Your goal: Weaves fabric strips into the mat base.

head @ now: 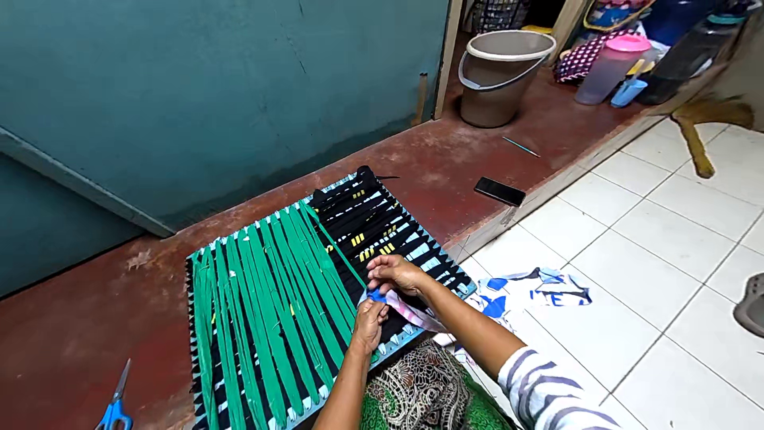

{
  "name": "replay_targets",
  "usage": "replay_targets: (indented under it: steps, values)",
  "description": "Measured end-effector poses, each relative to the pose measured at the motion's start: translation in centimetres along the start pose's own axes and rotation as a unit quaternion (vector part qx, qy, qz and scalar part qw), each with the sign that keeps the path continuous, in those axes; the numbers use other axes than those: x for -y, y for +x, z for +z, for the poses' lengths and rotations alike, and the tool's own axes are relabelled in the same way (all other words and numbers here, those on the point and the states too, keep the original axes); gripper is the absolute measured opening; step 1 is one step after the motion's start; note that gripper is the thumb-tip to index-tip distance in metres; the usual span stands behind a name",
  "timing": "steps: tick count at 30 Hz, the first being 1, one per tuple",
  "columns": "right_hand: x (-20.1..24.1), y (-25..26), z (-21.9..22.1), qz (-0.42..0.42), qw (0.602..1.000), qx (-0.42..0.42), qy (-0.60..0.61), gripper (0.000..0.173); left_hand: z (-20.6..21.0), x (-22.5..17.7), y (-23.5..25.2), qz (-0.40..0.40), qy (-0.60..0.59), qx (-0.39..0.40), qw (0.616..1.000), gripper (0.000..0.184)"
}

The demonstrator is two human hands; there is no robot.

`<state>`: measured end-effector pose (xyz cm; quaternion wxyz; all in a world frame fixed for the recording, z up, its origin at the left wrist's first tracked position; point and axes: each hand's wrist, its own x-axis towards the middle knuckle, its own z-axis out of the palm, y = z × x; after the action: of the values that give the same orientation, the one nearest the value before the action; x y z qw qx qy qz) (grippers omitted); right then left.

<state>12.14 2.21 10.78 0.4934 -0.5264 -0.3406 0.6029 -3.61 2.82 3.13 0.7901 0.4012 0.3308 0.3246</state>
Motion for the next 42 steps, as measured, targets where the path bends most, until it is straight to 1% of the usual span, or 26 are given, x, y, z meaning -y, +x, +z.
replay_targets:
  steps: [2, 3, 4, 5, 7, 9, 10, 12, 14, 17, 21, 23, 26, 29, 32, 35, 38, 40, 42]
  values:
    - [-0.1, -0.4, -1.5, -0.066, 0.989, -0.102, -0.08, 0.027, -0.1, 0.1, -0.1, 0.004, -0.006, 0.005, 1.0, 0.029]
    - [-0.5, -0.5, -2.3, -0.085, 0.981, -0.137, -0.112, 0.026, -0.2, 0.1, -0.2, 0.006, -0.007, 0.008, 1.0, 0.03]
    - [-1.1, -0.7, -3.1, -0.095, 0.975, -0.14, -0.146, 0.025, -0.2, 0.2, -0.3, 0.007, -0.007, 0.014, 1.0, 0.03]
    - [-1.6, -1.1, -3.6, -0.096, 0.972, -0.113, -0.182, 0.024, -0.2, 0.2, -0.3, 0.008, -0.004, 0.019, 1.0, 0.03]
    - [-2.1, -2.0, -3.9, -0.087, 0.967, -0.014, -0.238, 0.03, -0.1, 0.1, -0.2, 0.012, 0.005, 0.032, 0.999, 0.028]
    - [-2.5, -2.4, -3.9, -0.088, 0.962, 0.063, -0.249, 0.032, -0.2, -0.1, 0.0, 0.016, 0.02, 0.046, 0.999, 0.027]
    - [-2.7, -2.3, -3.7, -0.086, 0.962, 0.082, -0.247, 0.031, -0.1, -0.3, 0.0, 0.018, 0.03, 0.052, 0.998, 0.026]
    - [-3.0, -2.3, -3.4, -0.061, 0.961, 0.094, -0.254, 0.033, 0.0, -0.6, 0.0, 0.024, 0.045, 0.06, 0.997, 0.025]
    - [-3.1, -2.4, -3.0, -0.032, 0.962, 0.096, -0.252, 0.039, -0.1, -0.7, 0.0, 0.032, 0.054, 0.064, 0.996, 0.025]
    - [-3.3, -2.9, -3.2, -0.024, 0.967, 0.102, -0.232, 0.043, -0.1, -0.7, -0.2, 0.036, 0.054, 0.061, 0.996, 0.025]
    - [-3.3, -3.6, -4.1, -0.065, 0.964, 0.09, -0.24, 0.04, -0.2, -0.7, -0.2, 0.034, 0.061, 0.06, 0.996, 0.026]
    - [-3.2, -3.9, -4.3, -0.107, 0.952, 0.075, -0.277, 0.042, 0.1, -0.8, -0.2, 0.029, 0.087, 0.052, 0.994, 0.025]
    - [-3.5, -4.6, -3.5, -0.161, 0.922, 0.049, -0.349, 0.043, 0.9, -1.0, -0.1, 0.023, 0.141, 0.043, 0.989, 0.024]
    - [-4.1, -5.4, -2.2, -0.178, 0.885, 0.014, -0.429, 0.045, 1.6, -1.1, -0.1, 0.012, 0.191, 0.024, 0.981, 0.025]
    - [-4.9, -5.7, -1.6, -0.196, 0.858, 0.0, -0.475, 0.046, 1.7, -1.1, 0.1, 0.007, 0.219, 0.011, 0.976, 0.025]
    - [-5.6, -5.8, -1.6, -0.216, 0.844, -0.017, -0.491, 0.039, 1.5, -1.3, 0.1, 0.012, 0.249, 0.005, 0.968, 0.033]
    - [-6.2, -6.0, -1.7, -0.249, 0.83, -0.044, -0.498, 0.029, 1.4, -1.7, -0.1, 0.004, 0.271, 0.014, 0.963, 0.035]
    - [-6.5, -6.0, -2.0, -0.261, 0.826, -0.051, -0.497, 0.029, 1.4, -2.1, -0.3, -0.007, 0.273, 0.018, 0.962, 0.033]
    - [-6.2, -6.1, -2.3, -0.231, 0.841, -0.032, -0.488, 0.033, 1.3, -2.4, -0.5, -0.021, 0.273, 0.027, 0.961, 0.032]
